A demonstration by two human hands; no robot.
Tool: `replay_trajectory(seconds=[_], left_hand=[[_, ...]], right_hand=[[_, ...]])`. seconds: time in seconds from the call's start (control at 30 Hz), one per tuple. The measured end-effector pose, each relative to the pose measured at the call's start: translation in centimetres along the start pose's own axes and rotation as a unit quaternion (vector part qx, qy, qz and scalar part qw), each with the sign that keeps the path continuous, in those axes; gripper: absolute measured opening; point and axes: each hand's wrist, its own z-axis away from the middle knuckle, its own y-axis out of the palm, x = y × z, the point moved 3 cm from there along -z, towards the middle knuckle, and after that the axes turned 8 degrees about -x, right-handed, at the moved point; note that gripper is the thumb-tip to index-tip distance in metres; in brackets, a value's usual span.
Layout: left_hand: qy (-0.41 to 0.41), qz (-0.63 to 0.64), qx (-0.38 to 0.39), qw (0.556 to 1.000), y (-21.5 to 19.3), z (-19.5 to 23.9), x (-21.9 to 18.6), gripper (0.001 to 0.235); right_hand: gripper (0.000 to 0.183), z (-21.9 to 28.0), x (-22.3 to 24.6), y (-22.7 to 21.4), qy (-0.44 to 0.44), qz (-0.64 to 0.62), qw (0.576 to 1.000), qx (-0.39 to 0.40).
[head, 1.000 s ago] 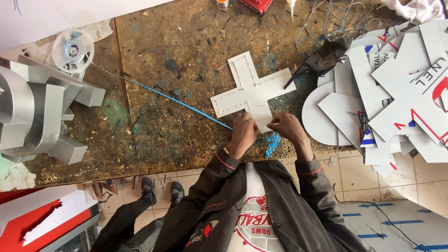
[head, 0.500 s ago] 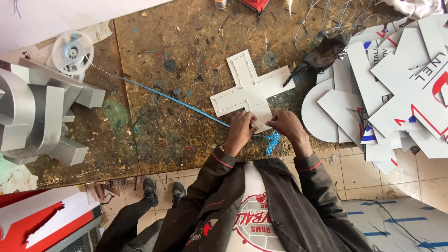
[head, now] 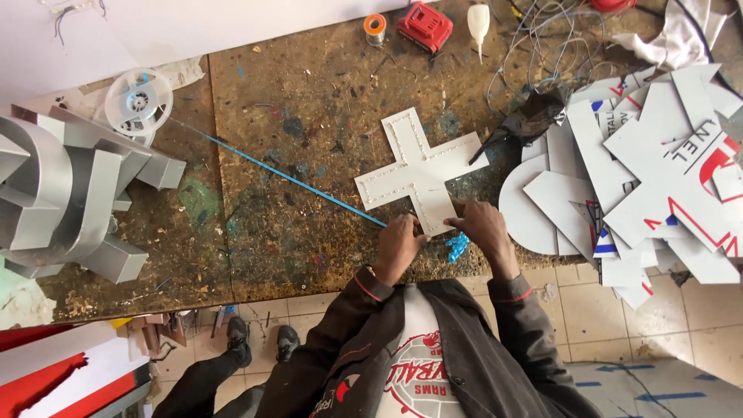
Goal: The person is applying LED strips to a cross-shaped sign base, measuring and cutting the strips to fit.
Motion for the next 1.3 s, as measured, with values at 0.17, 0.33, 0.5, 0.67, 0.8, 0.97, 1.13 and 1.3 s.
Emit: replay_trajectory(seconds=[0.17, 0.33, 0.5, 0.67, 0.8, 0.97, 1.13, 1.3], left_hand=[[-0.027, -0.030, -0.017, 0.999, -1.4, 0.3, -1.1, 0.050], [-0.087, -0.081, -0.029, 0.993, -3.3, 0.0, 0.2, 0.056], [-0.020, -0.083, -0.098, 0.992, -3.8, -1.9, 6.1, 0.073], [0.024, -0.077, -0.126, 0.989, -5.9, -3.2, 10.1, 0.086], [0.035, -0.023, -0.096, 0.995, -9.6, -5.2, 11.3, 0.091], [0.102, -0.072, -0.081, 0.989, -11.7, -10.2, 12.8, 0.077], [0.086, -0.120, -0.167, 0.975, -15.2, -12.7, 14.3, 0.050], [0.051, 0.016, -0.147, 0.988, -13.8, -10.0, 13.6, 0.042]], right_hand=[[0.044, -1.2, -3.1, 6.1, 0.026, -0.056, 0.997, -0.036], [0.056, 1.2, 1.1, 7.4, 0.023, -0.124, 0.992, -0.011], [0.068, 2.2, 4.9, 7.7, -0.014, -0.190, 0.982, 0.011], [0.058, 1.5, 7.6, 6.3, -0.045, -0.166, 0.983, 0.056], [0.033, -3.7, 6.0, 6.5, -0.154, -0.040, 0.967, -0.200], [0.059, -4.4, 9.6, 5.4, -0.341, 0.031, 0.921, -0.184], [0.057, 2.1, 10.2, 1.6, -0.332, 0.043, 0.937, -0.103], [0.035, -1.6, 5.6, 4.7, -0.127, -0.122, 0.978, -0.115]])
